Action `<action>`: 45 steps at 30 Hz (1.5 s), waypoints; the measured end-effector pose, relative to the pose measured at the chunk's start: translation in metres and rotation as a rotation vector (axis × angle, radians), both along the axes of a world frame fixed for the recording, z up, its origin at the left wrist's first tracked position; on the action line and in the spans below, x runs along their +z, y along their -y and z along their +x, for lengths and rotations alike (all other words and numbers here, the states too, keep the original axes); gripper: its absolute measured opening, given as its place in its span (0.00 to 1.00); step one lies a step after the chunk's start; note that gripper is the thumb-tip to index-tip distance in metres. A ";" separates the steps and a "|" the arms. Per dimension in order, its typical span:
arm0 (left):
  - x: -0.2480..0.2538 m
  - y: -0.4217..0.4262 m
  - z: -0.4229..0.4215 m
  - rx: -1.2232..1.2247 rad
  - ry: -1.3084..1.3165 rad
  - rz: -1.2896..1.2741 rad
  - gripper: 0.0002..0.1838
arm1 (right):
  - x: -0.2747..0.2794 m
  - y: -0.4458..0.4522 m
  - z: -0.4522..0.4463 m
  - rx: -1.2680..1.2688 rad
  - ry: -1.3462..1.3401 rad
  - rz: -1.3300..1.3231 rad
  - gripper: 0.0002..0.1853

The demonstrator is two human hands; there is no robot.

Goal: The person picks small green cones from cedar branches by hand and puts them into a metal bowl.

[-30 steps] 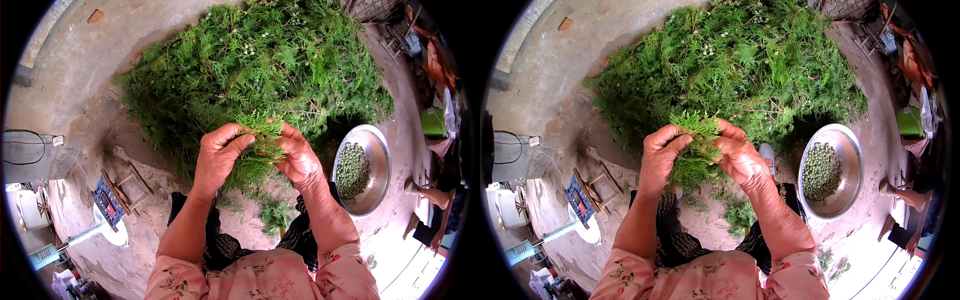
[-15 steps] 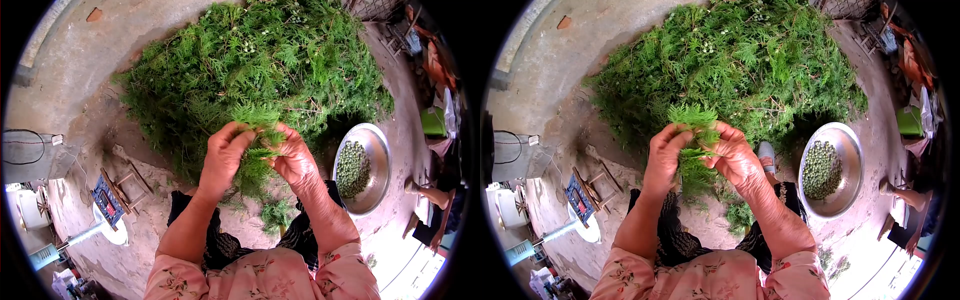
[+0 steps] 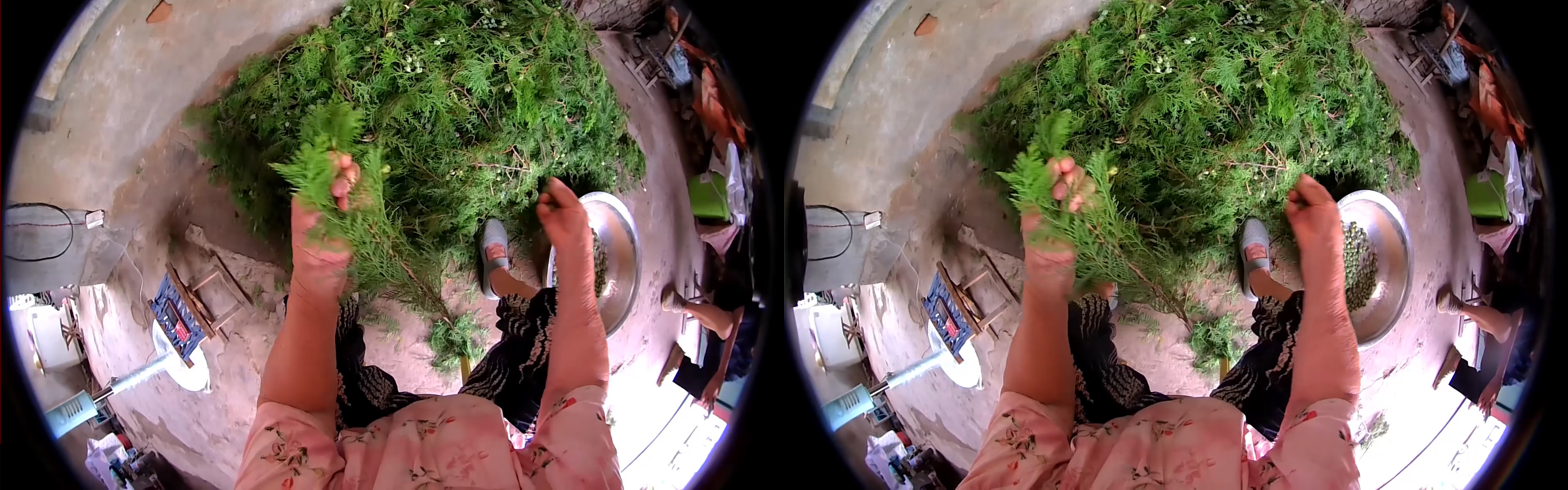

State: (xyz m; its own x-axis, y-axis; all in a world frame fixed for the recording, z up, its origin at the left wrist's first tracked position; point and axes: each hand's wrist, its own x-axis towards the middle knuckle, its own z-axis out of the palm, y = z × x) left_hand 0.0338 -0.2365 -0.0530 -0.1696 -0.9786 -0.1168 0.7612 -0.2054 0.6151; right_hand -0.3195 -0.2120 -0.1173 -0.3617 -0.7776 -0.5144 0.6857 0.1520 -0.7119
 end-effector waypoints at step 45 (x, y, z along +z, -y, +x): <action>-0.005 -0.005 -0.037 -0.162 -0.125 -0.106 0.09 | 0.073 -0.014 0.162 0.475 0.239 -0.298 0.13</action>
